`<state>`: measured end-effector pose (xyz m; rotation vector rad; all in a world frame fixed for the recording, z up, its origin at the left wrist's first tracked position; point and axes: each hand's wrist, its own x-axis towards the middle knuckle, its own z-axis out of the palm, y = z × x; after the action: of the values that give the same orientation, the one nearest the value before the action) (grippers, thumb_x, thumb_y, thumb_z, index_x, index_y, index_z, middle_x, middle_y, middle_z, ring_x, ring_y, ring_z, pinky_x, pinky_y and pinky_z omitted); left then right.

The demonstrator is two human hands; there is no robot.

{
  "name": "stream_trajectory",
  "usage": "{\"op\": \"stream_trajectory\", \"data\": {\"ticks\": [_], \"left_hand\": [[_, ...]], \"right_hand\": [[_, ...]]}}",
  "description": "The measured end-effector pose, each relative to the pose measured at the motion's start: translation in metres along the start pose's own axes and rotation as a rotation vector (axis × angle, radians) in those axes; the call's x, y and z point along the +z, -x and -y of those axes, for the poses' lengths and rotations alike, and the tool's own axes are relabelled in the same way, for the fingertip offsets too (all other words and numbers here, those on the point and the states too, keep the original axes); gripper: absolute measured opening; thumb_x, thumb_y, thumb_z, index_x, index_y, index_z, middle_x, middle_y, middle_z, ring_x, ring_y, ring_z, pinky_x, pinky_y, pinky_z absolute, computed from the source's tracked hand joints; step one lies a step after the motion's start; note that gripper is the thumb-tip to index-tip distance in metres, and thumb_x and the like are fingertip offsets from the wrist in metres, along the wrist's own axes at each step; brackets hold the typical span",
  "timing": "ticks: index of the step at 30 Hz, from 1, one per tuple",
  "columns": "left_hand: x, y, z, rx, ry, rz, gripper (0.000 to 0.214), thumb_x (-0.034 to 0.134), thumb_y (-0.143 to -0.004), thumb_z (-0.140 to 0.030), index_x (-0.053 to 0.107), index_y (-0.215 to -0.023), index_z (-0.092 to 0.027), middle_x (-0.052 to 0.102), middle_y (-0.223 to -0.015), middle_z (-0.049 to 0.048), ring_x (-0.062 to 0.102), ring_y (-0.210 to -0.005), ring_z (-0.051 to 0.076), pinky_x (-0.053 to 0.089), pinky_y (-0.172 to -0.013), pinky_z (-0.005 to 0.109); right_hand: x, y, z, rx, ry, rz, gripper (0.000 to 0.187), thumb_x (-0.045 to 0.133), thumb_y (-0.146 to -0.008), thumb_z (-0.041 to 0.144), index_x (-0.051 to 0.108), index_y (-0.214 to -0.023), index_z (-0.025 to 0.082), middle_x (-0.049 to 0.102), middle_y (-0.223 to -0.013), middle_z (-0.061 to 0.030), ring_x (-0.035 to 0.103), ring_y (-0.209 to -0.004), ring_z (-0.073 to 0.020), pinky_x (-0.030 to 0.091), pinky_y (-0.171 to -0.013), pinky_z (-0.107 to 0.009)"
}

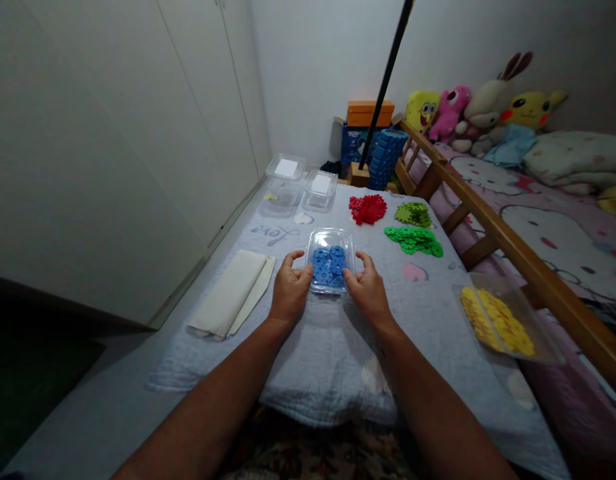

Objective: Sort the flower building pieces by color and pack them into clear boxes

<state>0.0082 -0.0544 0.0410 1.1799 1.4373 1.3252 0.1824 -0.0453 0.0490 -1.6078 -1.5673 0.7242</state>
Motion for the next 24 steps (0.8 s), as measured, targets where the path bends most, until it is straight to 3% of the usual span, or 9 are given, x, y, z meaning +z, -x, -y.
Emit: {"op": "stream_trajectory", "data": {"ticks": [24], "left_hand": [[-0.0052, 0.0045, -0.0015, 0.02, -0.029, 0.043, 0.059, 0.064, -0.085, -0.047, 0.053, -0.132, -0.014, 0.047, -0.052, -0.0102, 0.042, -0.048, 0.012, 0.032, -0.052, 0.022]], "right_hand": [[0.0034, -0.002, -0.0024, 0.006, -0.04, -0.016, 0.061, 0.056, -0.086, 0.044, 0.053, -0.137, 0.01, 0.045, -0.048, 0.0094, 0.046, -0.047, -0.0155, 0.031, -0.055, -0.026]]}}
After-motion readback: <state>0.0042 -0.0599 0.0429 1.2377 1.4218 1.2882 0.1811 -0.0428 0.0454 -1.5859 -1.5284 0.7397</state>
